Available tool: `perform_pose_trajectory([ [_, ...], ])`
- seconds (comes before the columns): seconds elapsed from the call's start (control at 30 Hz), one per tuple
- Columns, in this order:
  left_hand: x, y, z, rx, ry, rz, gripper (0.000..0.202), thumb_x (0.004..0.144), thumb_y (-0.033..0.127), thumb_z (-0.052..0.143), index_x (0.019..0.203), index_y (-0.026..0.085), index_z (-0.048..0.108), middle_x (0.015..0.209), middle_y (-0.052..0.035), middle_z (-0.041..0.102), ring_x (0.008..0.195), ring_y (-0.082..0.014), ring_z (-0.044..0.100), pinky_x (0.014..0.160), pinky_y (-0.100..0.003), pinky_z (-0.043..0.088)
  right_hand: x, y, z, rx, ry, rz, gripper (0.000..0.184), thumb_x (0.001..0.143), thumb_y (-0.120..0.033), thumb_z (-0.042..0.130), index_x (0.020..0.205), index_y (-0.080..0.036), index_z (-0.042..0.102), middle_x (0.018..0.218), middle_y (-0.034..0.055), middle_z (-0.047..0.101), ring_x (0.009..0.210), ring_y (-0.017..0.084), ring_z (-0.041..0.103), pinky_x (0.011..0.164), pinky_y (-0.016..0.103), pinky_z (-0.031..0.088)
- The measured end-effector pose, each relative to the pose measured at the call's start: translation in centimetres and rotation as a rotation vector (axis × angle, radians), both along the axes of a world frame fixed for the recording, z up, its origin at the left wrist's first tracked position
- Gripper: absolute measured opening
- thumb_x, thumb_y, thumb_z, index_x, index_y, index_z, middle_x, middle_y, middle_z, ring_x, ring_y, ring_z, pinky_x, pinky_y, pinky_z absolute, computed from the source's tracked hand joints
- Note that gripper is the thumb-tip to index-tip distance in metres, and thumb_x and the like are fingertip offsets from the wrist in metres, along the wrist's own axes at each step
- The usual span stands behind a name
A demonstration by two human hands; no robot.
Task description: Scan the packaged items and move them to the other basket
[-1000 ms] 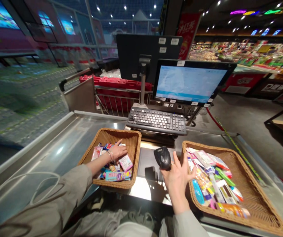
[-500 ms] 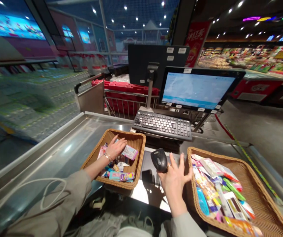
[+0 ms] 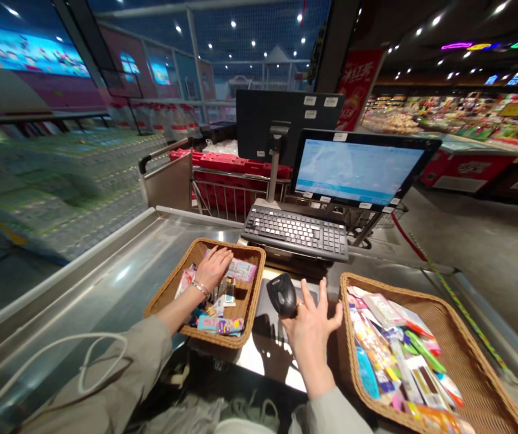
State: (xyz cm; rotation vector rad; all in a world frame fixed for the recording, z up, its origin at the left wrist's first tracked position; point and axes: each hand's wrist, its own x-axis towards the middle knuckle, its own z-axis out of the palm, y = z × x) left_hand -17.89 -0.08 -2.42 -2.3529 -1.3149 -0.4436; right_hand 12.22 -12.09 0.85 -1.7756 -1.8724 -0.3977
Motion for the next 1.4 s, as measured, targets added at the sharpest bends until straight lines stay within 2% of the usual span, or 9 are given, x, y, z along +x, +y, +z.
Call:
perform_pose_trajectory([
  [0.23, 0.9, 0.5, 0.3, 0.043, -0.052, -0.022, 0.04, 0.095, 0.008, 0.038, 0.13, 0.015, 0.056, 0.133, -0.0125, 0.063, 0.132, -0.0225, 0.052, 0.118, -0.045, 0.034, -0.5, 0.1, 0.5, 0.037, 0.022, 0.045, 0.014, 0.075, -0.033, 0.059, 0.081, -0.024, 0.068, 0.132, 0.0053, 0.063, 0.142, 0.037, 0.029, 0.106, 0.061, 0.011],
  [0.47, 1.8, 0.9, 0.6, 0.247, -0.043, -0.079, 0.035, 0.096, 0.009, 0.041, 0.126, 0.014, 0.058, 0.125, -0.0126, 0.068, 0.123, -0.0225, 0.059, 0.109, -0.044, 0.044, -1.1, 0.0, 1.1, 0.053, 0.03, 0.073, 0.014, 0.076, -0.028, 0.057, 0.082, -0.023, 0.069, 0.131, 0.006, 0.064, 0.142, 0.037, 0.03, 0.106, 0.064, 0.012],
  [0.6, 1.7, 0.9, 1.2, 0.308, -0.032, -0.073, 0.032, 0.096, 0.01, 0.043, 0.122, 0.012, 0.061, 0.121, -0.0125, 0.07, 0.118, -0.0231, 0.062, 0.107, -0.043, 0.045, -1.4, -0.2, 1.3, 0.052, 0.038, 0.08, 0.015, 0.076, -0.029, 0.058, 0.082, -0.024, 0.07, 0.13, 0.0063, 0.064, 0.142, 0.036, 0.028, 0.106, 0.063, 0.012],
  [0.8, 1.8, 1.0, 1.9, 0.285, -0.078, -0.049, 0.034, 0.097, 0.011, 0.042, 0.126, 0.015, 0.059, 0.121, -0.0124, 0.069, 0.119, -0.0221, 0.062, 0.108, -0.044, 0.044, -1.6, -0.3, 1.5, 0.055, 0.066, 0.095, 0.013, 0.074, -0.025, 0.058, 0.079, -0.023, 0.069, 0.129, 0.0059, 0.065, 0.141, 0.037, 0.031, 0.106, 0.064, 0.011],
  [1.03, 3.5, 1.0, 2.6, 0.311, -0.086, -0.083, 0.036, 0.096, 0.009, 0.042, 0.128, 0.015, 0.058, 0.123, -0.0118, 0.069, 0.121, -0.0216, 0.06, 0.11, -0.043, 0.042, -1.3, -0.2, 1.6, 0.055, 0.041, 0.11, 0.013, 0.074, -0.026, 0.06, 0.083, -0.024, 0.069, 0.131, 0.0043, 0.064, 0.142, 0.037, 0.03, 0.106, 0.064, 0.01],
  [1.2, 4.6, 1.1, 3.3, 0.299, -0.083, -0.116, 0.038, 0.094, 0.01, 0.046, 0.13, 0.015, 0.056, 0.124, -0.0115, 0.068, 0.122, -0.022, 0.059, 0.11, -0.043, 0.043, -1.1, -0.5, 2.2, 0.083, 0.053, 0.072, 0.015, 0.075, -0.025, 0.06, 0.085, -0.024, 0.07, 0.13, 0.0027, 0.064, 0.141, 0.036, 0.032, 0.108, 0.062, 0.011],
  [1.4, 5.9, 1.4, 3.9, 0.249, -0.09, -0.164, 0.041, 0.091, 0.012, 0.048, 0.131, 0.016, 0.055, 0.126, -0.0114, 0.067, 0.122, -0.023, 0.059, 0.108, -0.045, 0.045, -0.5, -1.0, 2.6, 0.084, 0.063, 0.023, 0.009, 0.074, -0.025, 0.059, 0.077, -0.023, 0.068, 0.128, 0.0045, 0.066, 0.142, 0.035, 0.029, 0.107, 0.063, 0.012],
])
